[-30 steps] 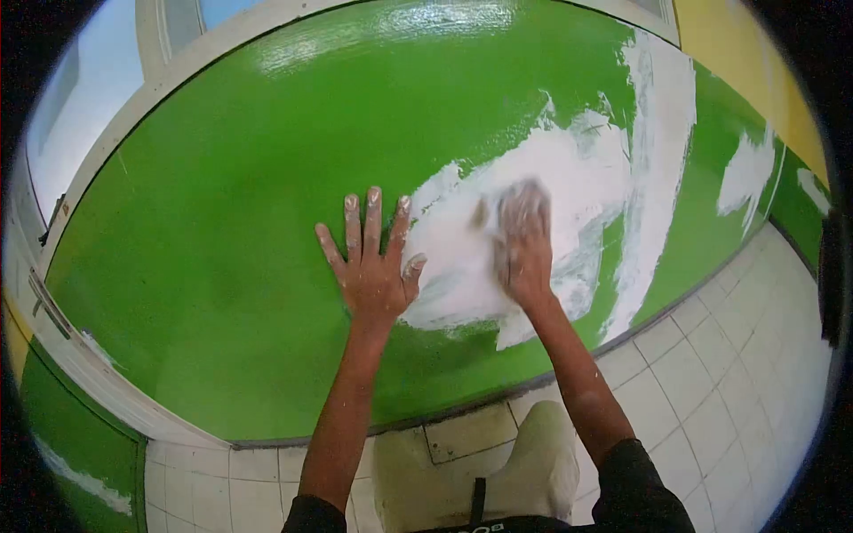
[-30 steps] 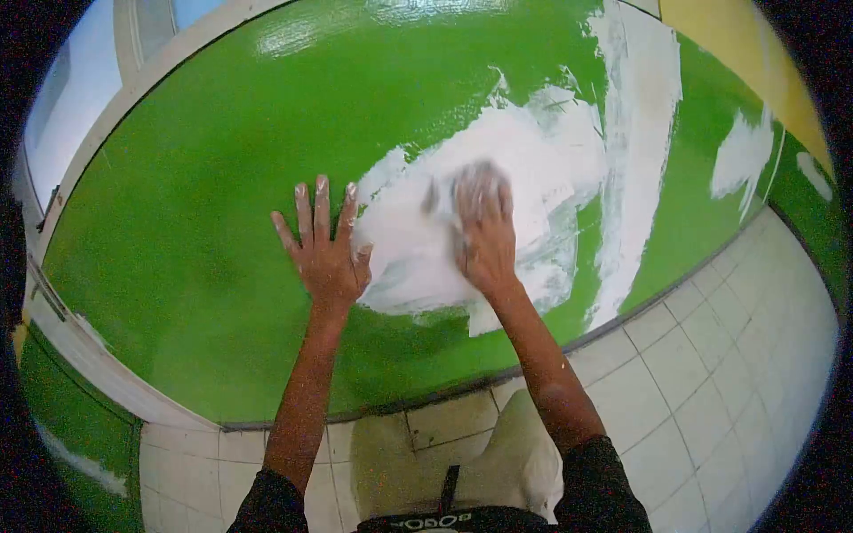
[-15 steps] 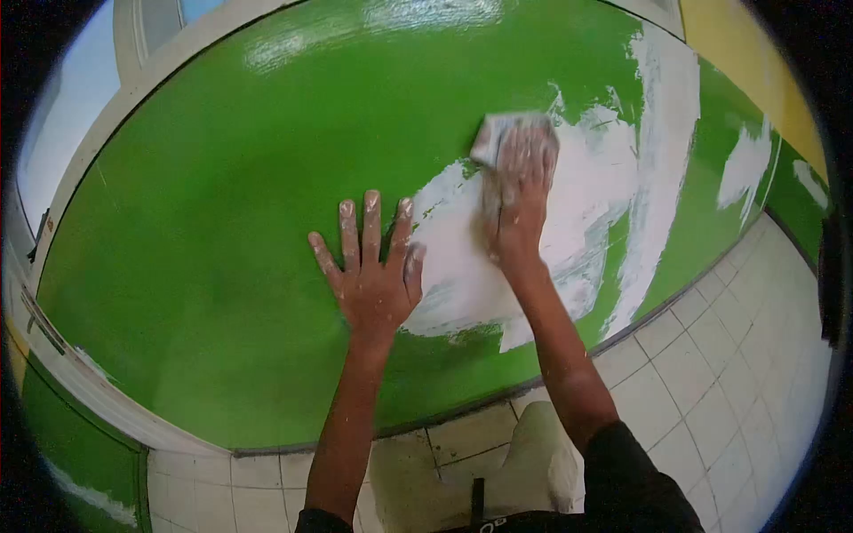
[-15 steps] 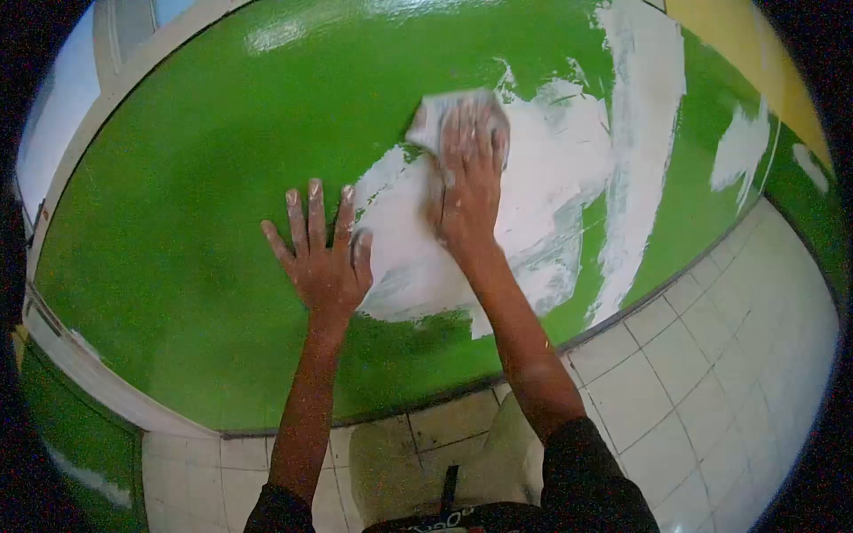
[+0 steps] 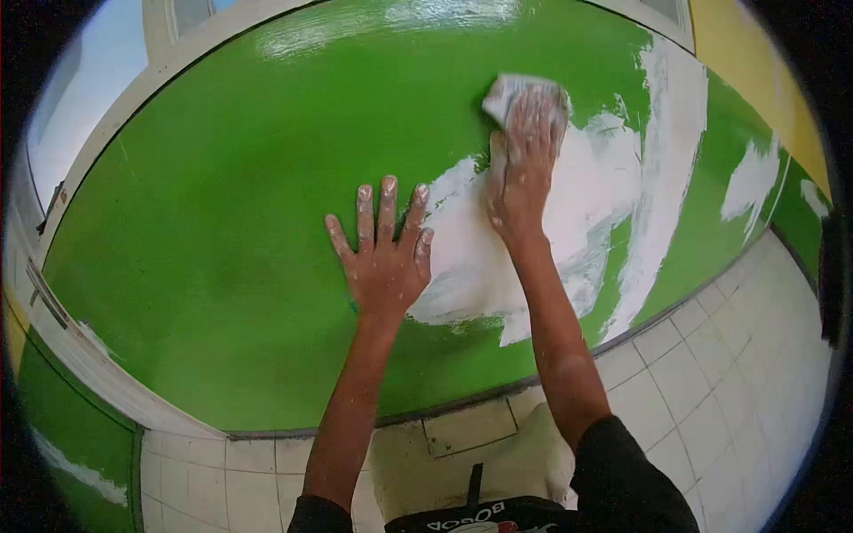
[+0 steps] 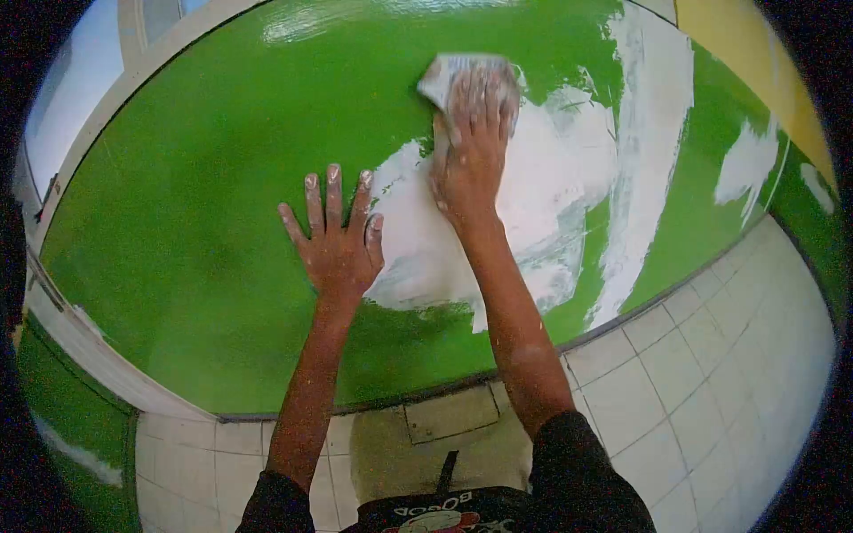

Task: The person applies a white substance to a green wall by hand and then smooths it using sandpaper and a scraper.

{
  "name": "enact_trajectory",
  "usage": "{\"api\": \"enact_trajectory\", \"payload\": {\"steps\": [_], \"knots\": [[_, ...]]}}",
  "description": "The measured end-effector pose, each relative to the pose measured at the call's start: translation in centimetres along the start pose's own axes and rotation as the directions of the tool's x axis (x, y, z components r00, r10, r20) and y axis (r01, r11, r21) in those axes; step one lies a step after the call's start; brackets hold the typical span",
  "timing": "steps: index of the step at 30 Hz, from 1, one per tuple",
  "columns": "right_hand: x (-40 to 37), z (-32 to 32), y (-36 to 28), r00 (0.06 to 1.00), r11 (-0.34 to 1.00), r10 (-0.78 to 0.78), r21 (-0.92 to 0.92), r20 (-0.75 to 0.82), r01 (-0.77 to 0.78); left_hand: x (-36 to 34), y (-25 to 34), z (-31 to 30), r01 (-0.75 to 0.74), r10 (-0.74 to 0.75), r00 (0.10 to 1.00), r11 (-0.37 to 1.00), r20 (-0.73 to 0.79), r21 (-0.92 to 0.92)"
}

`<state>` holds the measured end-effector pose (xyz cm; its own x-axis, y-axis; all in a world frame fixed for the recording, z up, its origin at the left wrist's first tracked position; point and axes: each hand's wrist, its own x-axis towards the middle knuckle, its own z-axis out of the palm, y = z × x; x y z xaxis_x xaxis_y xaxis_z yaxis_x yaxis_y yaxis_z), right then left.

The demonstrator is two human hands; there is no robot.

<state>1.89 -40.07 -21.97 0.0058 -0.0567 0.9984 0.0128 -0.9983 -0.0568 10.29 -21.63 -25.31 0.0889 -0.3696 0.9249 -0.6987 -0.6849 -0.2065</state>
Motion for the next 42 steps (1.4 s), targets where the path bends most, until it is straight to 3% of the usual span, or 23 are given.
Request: {"api": "enact_trajectory", "payload": {"steps": [1,2,3,4,6,7,9,10,12,14,16,18,21,23,25,26,28,32,34,37,38,39,42], "knots": [[0.0,0.1,0.4,0.999,0.998,-0.038,-0.045,0.027,0.039,-0.2,0.0,0.3,-0.004,0.004,1.000,1.000,-0.021,-0.003],[-4.9,0.2,0.1,0.996,0.997,0.067,-0.026,0.050,-0.066,-0.1,0.0,0.5,-0.012,0.012,0.999,1.000,-0.047,-0.008],[-9.9,0.0,-0.4,0.997,0.997,0.044,-0.064,0.062,-0.040,0.0,0.0,0.5,-0.012,0.011,0.998,1.000,-0.062,-0.005],[-15.5,-1.4,-1.4,0.969,0.988,0.152,-0.041,0.193,-0.147,0.0,0.0,0.5,-0.014,0.014,0.998,1.000,-0.061,-0.003],[-24.9,-2.1,-0.1,0.942,0.986,0.164,-0.031,0.293,-0.162,0.2,0.1,0.6,-0.004,0.005,0.998,1.000,-0.065,0.002],[-23.3,-1.9,0.0,0.940,0.986,0.166,-0.030,0.297,-0.164,0.1,0.1,0.6,-0.006,0.006,0.997,1.000,-0.071,0.004],[-14.6,-1.2,0.5,0.987,0.989,0.134,-0.071,0.086,-0.128,-0.1,0.1,0.5,-0.027,0.027,0.998,1.000,-0.058,-0.006],[-10.2,-0.5,1.8,1.000,0.998,-0.008,-0.067,-0.015,0.007,0.1,0.1,0.3,-0.015,0.015,0.999,1.000,-0.049,0.010],[-1.5,-1.7,0.8,0.996,0.995,0.072,0.078,-0.049,-0.068,-0.3,0.1,0.4,-0.004,0.004,1.000,1.000,-0.024,0.019],[-0.7,-1.2,1.9,0.999,0.998,0.029,-0.051,-0.027,-0.030,-0.1,0.1,0.7,-0.008,0.008,0.998,1.000,-0.066,0.004],[-7.6,-1.0,1.9,0.998,0.997,0.061,-0.040,0.025,-0.060,0.0,0.4,0.4,0.016,-0.016,0.998,1.000,-0.054,-0.002],[-16.4,-1.8,-0.1,0.959,0.976,0.215,-0.066,0.182,-0.207,0.1,0.2,0.2,0.027,-0.027,0.999,1.000,-0.046,0.003],[-20.1,-2.0,0.5,0.952,0.981,0.186,-0.094,0.244,-0.168,0.1,0.1,0.3,0.004,-0.003,0.999,1.000,-0.044,0.011],[-11.6,-1.9,0.9,0.993,0.999,0.047,-0.015,0.111,-0.046,0.2,0.2,0.2,-0.014,0.015,0.999,1.000,-0.045,0.023],[-1.9,-2.2,1.7,0.992,0.994,-0.045,-0.097,0.116,0.056,0.4,0.4,0.2,-0.016,0.017,0.999,1.000,-0.046,0.020],[1.1,-1.7,1.7,0.999,0.999,0.017,-0.035,0.033,-0.016,0.1,0.4,0.1,-0.010,0.011,0.999,1.000,-0.051,0.028],[2.3,-1.4,1.5,0.999,0.997,-0.050,-0.062,-0.003,0.049,0.1,0.2,0.6,-0.010,0.012,0.998,1.000,-0.065,0.025],[-12.5,-1.7,0.0,0.983,0.990,0.139,-0.056,0.121,-0.133,0.1,0.1,0.2,-0.011,0.011,0.999,1.000,-0.051,0.010],[-14.2,-2.0,1.1,0.982,0.993,0.117,-0.042,0.150,-0.112,0.1,0.3,0.4,-0.005,0.006,0.998,1.000,-0.066,0.016],[-6.4,-2.2,1.9,0.990,0.992,0.084,-0.104,0.117,-0.072,0.0,0.0,0.5,-0.029,0.031,0.997,0.999,-0.069,0.029],[-2.1,-2.4,3.0,0.997,0.989,-0.062,-0.132,0.042,0.067,0.1,0.1,0.6,-0.021,0.024,0.997,0.999,-0.075,0.040],[1.7,-2.0,3.7,0.994,0.991,-0.067,-0.125,-0.084,0.057,0.0,0.3,0.4,-0.026,0.028,0.997,0.999,-0.071,0.034],[3.2,-1.7,5.2,0.994,0.992,-0.063,-0.114,-0.093,0.052,0.2,0.4,0.1,0.027,-0.027,0.998,1.000,-0.050,0.006]]}}
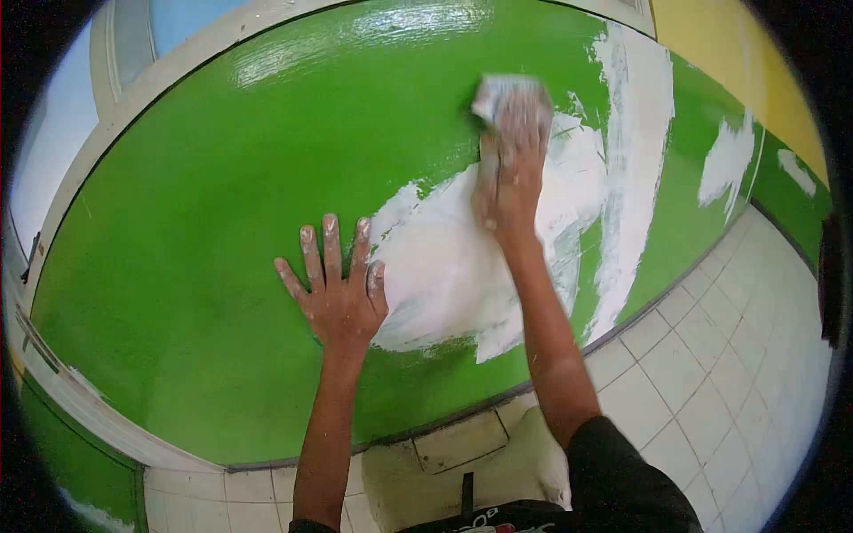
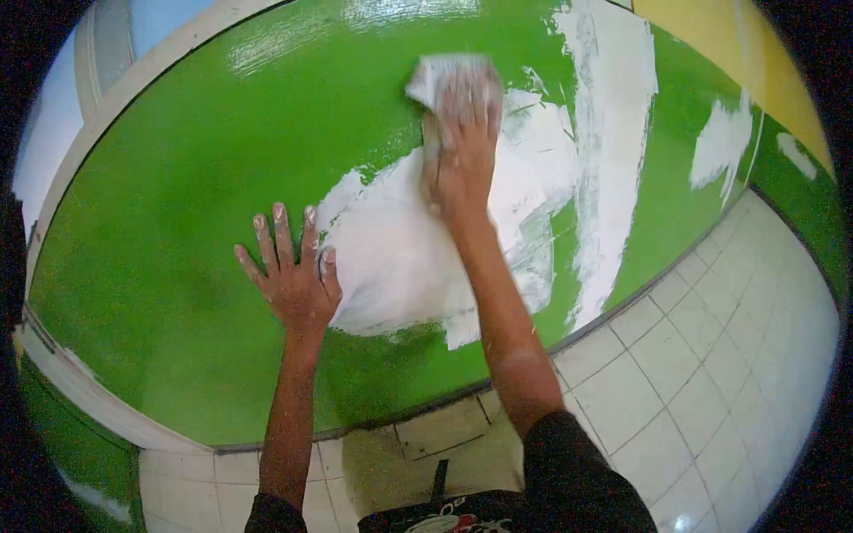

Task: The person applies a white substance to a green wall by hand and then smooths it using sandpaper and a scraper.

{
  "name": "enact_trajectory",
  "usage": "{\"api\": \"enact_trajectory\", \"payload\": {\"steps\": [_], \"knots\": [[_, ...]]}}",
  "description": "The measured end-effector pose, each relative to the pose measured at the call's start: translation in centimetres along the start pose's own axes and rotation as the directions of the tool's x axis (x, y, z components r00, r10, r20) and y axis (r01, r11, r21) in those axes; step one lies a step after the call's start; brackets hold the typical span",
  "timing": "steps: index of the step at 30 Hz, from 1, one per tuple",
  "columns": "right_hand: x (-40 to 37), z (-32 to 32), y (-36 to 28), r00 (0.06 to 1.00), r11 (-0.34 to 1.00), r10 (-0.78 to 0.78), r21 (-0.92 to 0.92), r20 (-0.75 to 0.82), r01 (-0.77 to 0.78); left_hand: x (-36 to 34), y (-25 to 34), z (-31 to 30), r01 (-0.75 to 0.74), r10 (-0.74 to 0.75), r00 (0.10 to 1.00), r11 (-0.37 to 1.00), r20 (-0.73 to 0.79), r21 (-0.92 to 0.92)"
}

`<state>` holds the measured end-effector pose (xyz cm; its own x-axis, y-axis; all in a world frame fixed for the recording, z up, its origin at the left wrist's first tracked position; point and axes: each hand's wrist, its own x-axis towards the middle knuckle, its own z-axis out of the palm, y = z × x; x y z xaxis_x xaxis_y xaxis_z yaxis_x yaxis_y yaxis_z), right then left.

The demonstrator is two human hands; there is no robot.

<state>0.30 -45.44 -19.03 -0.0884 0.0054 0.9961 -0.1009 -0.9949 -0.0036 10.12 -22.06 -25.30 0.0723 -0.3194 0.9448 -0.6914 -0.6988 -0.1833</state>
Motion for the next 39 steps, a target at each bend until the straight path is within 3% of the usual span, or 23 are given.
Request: {"api": "enact_trajectory", "payload": {"steps": [1,2,3,5,8,10,11,13,15,16,17,19,22,24,26,27,29,30,31,32,34,38,39], "knots": [[-2.1,-0.7,-1.4,0.995,0.991,0.101,0.087,0.010,-0.101,-0.1,-0.1,0.0,-0.022,0.022,1.000,1.000,0.007,0.015],[-5.8,-0.7,-2.9,0.972,0.975,0.220,0.008,0.078,-0.221,-0.1,-0.2,0.1,-0.046,0.045,0.999,0.999,0.010,0.029],[-10.6,-0.4,-3.3,0.977,0.982,0.187,0.009,0.099,-0.189,0.1,-0.3,0.1,-0.048,0.049,0.999,0.998,-0.002,0.027],[-19.5,-1.9,-4.9,0.925,0.969,0.225,0.025,0.307,-0.244,-0.1,-0.3,0.1,-0.049,0.049,0.999,0.998,0.012,0.036],[-14.5,-2.8,-2.4,0.968,0.992,0.105,0.047,0.229,-0.119,-0.1,-0.2,0.0,-0.055,0.055,0.998,0.998,-0.004,0.036],[-7.1,-2.5,0.0,0.991,0.988,0.116,0.090,0.072,-0.122,-0.1,-0.1,-0.1,-0.063,0.064,0.998,0.998,-0.011,0.026],[-4.2,-1.9,1.7,0.998,0.997,0.067,-0.035,0.013,-0.066,0.0,0.0,0.0,-0.055,0.056,0.998,0.998,-0.021,0.032],[-1.4,-1.6,2.9,0.991,0.991,0.131,-0.009,0.021,-0.131,0.1,0.0,0.0,-0.058,0.059,0.998,0.997,-0.018,0.041],[-3.0,-1.6,1.5,0.973,0.973,0.228,-0.022,-0.036,-0.228,-0.1,0.0,-0.1,-0.056,0.057,0.998,0.997,-0.018,0.051],[-6.8,-1.8,0.6,0.976,0.969,0.219,0.117,0.000,-0.218,-0.3,-0.1,0.0,-0.061,0.061,0.998,0.997,-0.014,0.051],[-10.0,-1.7,-1.1,0.976,0.977,0.213,-0.022,0.030,-0.213,0.0,-0.3,0.2,-0.067,0.068,0.998,0.996,-0.015,0.052],[-15.0,-3.3,-4.4,0.940,0.955,0.288,0.018,0.181,-0.296,0.0,-0.4,-0.1,-0.073,0.074,0.997,0.996,-0.016,0.054],[-12.7,-2.9,0.1,0.984,0.988,0.154,0.016,0.092,-0.156,-0.1,-0.2,0.0,-0.062,0.063,0.998,0.998,-0.023,0.029],[-5.2,-1.7,3.5,0.941,0.955,0.292,0.108,-0.172,-0.277,0.1,0.0,0.2,-0.044,0.044,0.998,0.999,-0.045,0.004],[0.0,-3.0,5.3,0.868,0.858,0.494,0.137,0.048,-0.496,0.0,0.1,-0.1,-0.035,0.035,0.999,0.999,-0.041,0.011],[-1.0,-2.5,5.3,0.868,0.857,0.494,0.138,0.047,-0.496,0.1,0.0,0.0,-0.036,0.036,0.998,0.999,-0.042,0.012],[-5.3,-1.7,4.7,0.957,0.963,0.270,0.052,-0.103,-0.266,0.1,0.3,-0.1,-0.029,0.029,0.998,1.000,-0.050,0.003],[-7.6,-0.9,1.9,0.862,0.817,0.480,0.440,-0.161,-0.373,0.1,0.3,-0.1,-0.031,0.031,0.998,1.000,-0.053,0.002],[-10.4,-1.8,-1.1,0.854,0.757,0.520,0.470,-0.013,-0.454,0.2,0.3,0.0,-0.026,0.026,0.998,1.000,-0.058,-0.002],[-14.9,-3.0,-1.9,0.914,0.913,0.378,0.107,0.144,-0.394,0.1,0.4,0.0,-0.017,0.017,0.998,1.000,-0.056,-0.006],[-16.3,-3.9,-1.0,0.937,0.947,0.290,0.086,0.196,-0.310,0.2,0.2,-0.2,-0.029,0.029,0.999,1.000,-0.045,-0.005],[-4.5,-2.7,4.5,0.934,0.942,0.335,0.011,-0.127,-0.336,0.1,0.2,-0.3,-0.044,0.044,0.999,0.999,-0.019,-0.001],[-4.3,-2.4,6.0,0.930,0.938,0.345,0.015,-0.125,-0.346,-0.1,0.1,-0.3,-0.049,0.049,0.999,0.999,-0.012,0.004]]}}
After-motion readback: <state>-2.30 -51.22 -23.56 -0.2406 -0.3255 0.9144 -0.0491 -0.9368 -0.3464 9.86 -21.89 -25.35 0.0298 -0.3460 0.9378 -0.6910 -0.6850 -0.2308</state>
